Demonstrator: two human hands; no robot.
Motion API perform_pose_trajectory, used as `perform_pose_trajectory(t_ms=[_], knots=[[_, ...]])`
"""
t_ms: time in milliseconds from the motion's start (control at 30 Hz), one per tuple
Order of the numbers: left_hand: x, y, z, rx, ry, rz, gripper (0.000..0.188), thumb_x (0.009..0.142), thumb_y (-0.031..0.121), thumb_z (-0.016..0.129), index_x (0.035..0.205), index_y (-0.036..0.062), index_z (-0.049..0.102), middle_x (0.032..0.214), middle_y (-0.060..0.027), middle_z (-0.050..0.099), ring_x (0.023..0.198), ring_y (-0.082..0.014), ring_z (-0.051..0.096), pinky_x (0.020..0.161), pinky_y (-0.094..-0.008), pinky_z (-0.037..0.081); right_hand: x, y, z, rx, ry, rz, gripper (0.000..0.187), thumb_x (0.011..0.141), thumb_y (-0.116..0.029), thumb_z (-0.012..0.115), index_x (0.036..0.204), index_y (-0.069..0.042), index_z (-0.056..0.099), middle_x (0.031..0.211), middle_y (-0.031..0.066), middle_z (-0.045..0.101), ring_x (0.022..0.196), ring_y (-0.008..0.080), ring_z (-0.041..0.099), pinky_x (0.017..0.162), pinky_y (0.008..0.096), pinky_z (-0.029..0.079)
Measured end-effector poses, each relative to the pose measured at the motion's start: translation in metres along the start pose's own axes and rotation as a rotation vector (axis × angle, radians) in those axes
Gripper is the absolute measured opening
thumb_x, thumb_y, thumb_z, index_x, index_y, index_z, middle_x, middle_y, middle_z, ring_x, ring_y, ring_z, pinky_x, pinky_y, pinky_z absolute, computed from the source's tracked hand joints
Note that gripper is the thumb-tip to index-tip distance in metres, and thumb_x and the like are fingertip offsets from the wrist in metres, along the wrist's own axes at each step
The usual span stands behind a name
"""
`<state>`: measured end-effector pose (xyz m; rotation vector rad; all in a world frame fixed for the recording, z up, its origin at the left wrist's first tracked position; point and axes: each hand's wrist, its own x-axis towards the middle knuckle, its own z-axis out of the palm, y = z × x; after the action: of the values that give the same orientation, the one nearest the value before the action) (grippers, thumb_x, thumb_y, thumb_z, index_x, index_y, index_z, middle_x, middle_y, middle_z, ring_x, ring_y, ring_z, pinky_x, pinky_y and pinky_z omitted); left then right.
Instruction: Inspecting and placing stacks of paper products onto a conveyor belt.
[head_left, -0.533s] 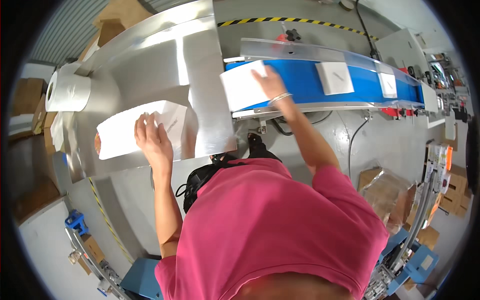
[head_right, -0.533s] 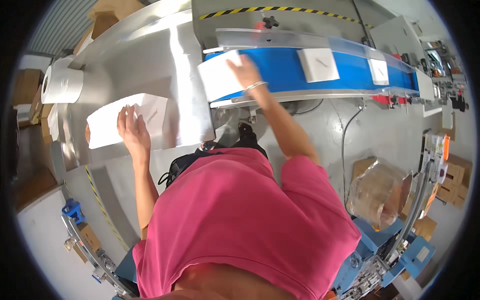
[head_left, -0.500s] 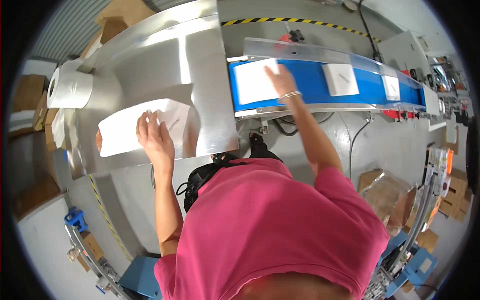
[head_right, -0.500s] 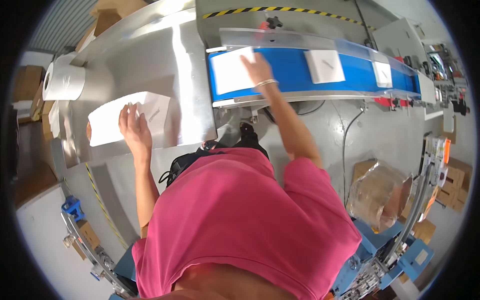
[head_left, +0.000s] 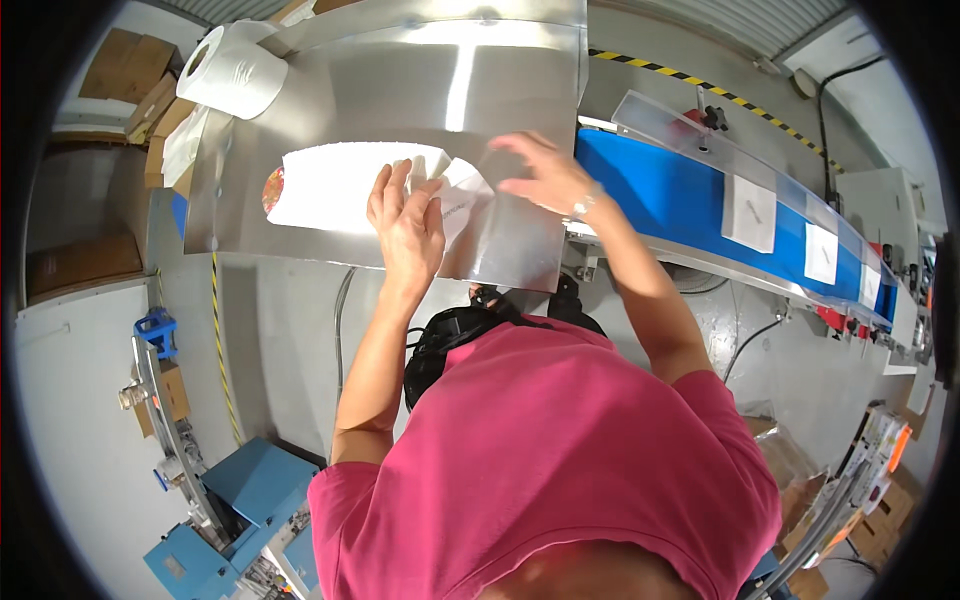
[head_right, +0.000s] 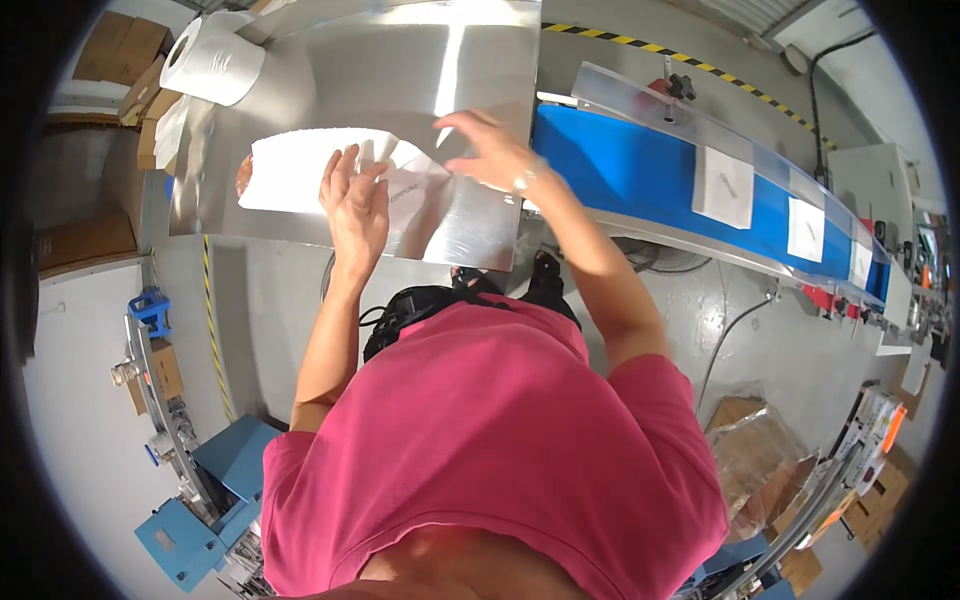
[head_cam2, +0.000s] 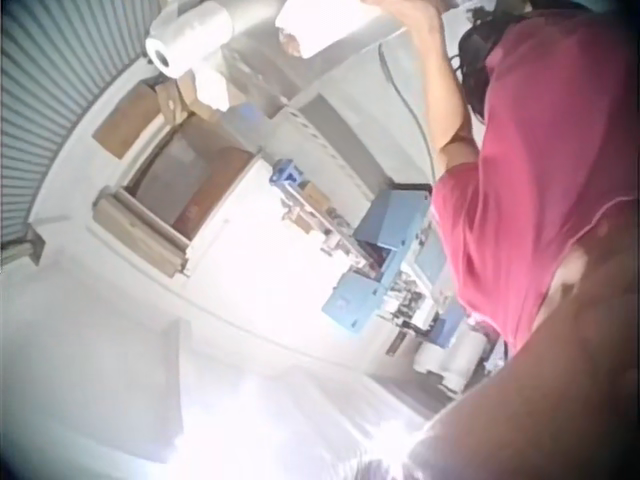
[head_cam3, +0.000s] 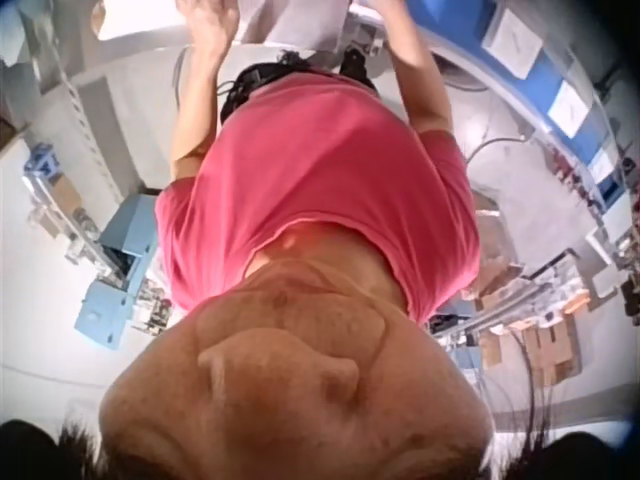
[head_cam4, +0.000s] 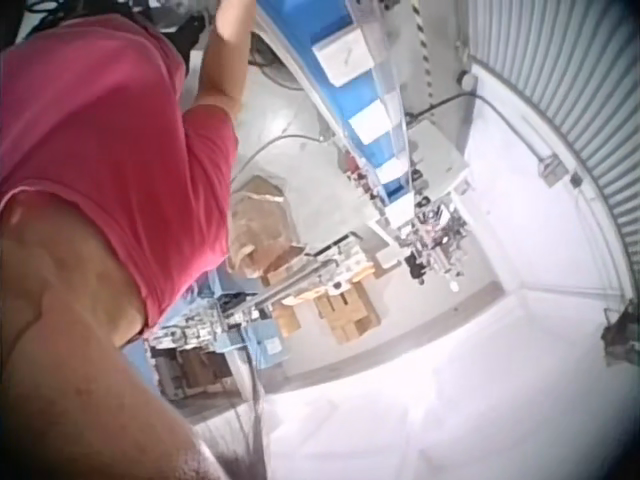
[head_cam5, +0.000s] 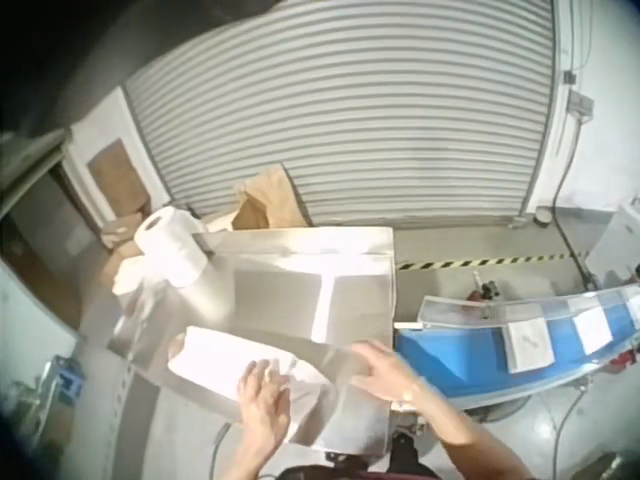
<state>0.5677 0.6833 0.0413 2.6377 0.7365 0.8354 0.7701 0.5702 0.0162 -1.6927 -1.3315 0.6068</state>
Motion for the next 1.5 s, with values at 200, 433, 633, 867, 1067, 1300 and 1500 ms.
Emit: perform_pose_trajectory(t_ms=[200,433,633,867,1067,1300,1500], knots=[[0.007,-0.006,-0.003,-0.014,0.017,-0.003,0.028,0.077,0.005,0.067,0.105,0.0070,0.066,0.132,-0.0183,0.044,0.128,-0.0412,0.033,0.102,-0.0520,0.029,0.026,0.013,0.029,0.022,-0.189,-0.180,0.047,0.080,-0.021,0.070,0.121,-0.006,0.053,0.122,0.0108,0.053,0.109,0.0227,0.053,0.094,0.0333,0.043],[0.006,-0.026,-0.002,-0.011,0.023,-0.096,0.028,0.079,0.002,0.064,0.108,0.0045,0.064,0.126,-0.0186,0.050,0.121,-0.0388,0.042,0.099,-0.0480,0.035,-0.066,0.076,-0.033,-0.153,0.472,0.680,0.040,0.088,-0.037,0.061,0.099,0.001,0.053,0.080,0.0137,0.059,0.071,0.0203,0.053,0.067,0.0355,0.046],[0.007,-0.025,-0.002,-0.046,0.029,-0.085,0.027,0.077,0.000,0.064,0.103,0.0050,0.067,0.127,-0.0169,0.050,0.122,-0.0379,0.041,0.099,-0.0469,0.035,-0.125,0.121,-0.099,-0.741,0.813,0.692,0.043,0.083,-0.036,0.064,0.107,-0.001,0.057,0.095,0.0184,0.061,0.083,0.0358,0.058,0.076,0.0403,0.047],[0.006,-0.026,-0.009,-0.047,-0.003,-0.056,0.028,0.073,-0.001,0.065,0.099,0.0091,0.069,0.129,-0.0168,0.049,0.126,-0.0392,0.037,0.103,-0.0489,0.028,-0.004,0.016,-0.008,-0.040,0.004,0.222,0.056,0.075,-0.018,0.075,0.125,-0.014,0.052,0.125,0.0081,0.054,0.115,0.0247,0.053,0.095,0.0373,0.045],[0.013,-0.021,-0.012,-0.022,-0.070,0.002,0.024,0.079,0.011,0.069,0.102,0.0082,0.067,0.136,-0.0173,0.044,0.130,-0.0379,0.034,0.105,-0.0458,0.028,0.048,0.010,0.040,-0.006,-0.165,-0.135,0.052,0.079,-0.021,0.072,0.125,-0.011,0.050,0.125,0.0096,0.052,0.115,0.0236,0.050,0.095,0.0365,0.042],[0.010,-0.041,-0.010,0.012,-0.007,-0.085,0.032,0.081,0.004,0.063,0.113,0.0032,0.060,0.128,-0.0171,0.048,0.123,-0.0370,0.040,0.101,-0.0475,0.032,-0.036,0.081,0.008,0.149,0.430,0.360,0.034,0.091,-0.031,0.060,0.107,-0.002,0.052,0.089,0.0113,0.060,0.076,0.0196,0.057,0.070,0.0341,0.048],[0.009,-0.043,-0.009,-0.025,0.017,-0.126,0.027,0.080,0.001,0.063,0.107,0.0045,0.065,0.126,-0.0156,0.050,0.121,-0.0357,0.042,0.100,-0.0445,0.036,-0.105,0.119,-0.074,-0.465,0.795,0.672,0.045,0.085,-0.040,0.060,0.109,-0.002,0.054,0.102,0.0221,0.062,0.092,0.0390,0.060,0.078,0.0411,0.048]])
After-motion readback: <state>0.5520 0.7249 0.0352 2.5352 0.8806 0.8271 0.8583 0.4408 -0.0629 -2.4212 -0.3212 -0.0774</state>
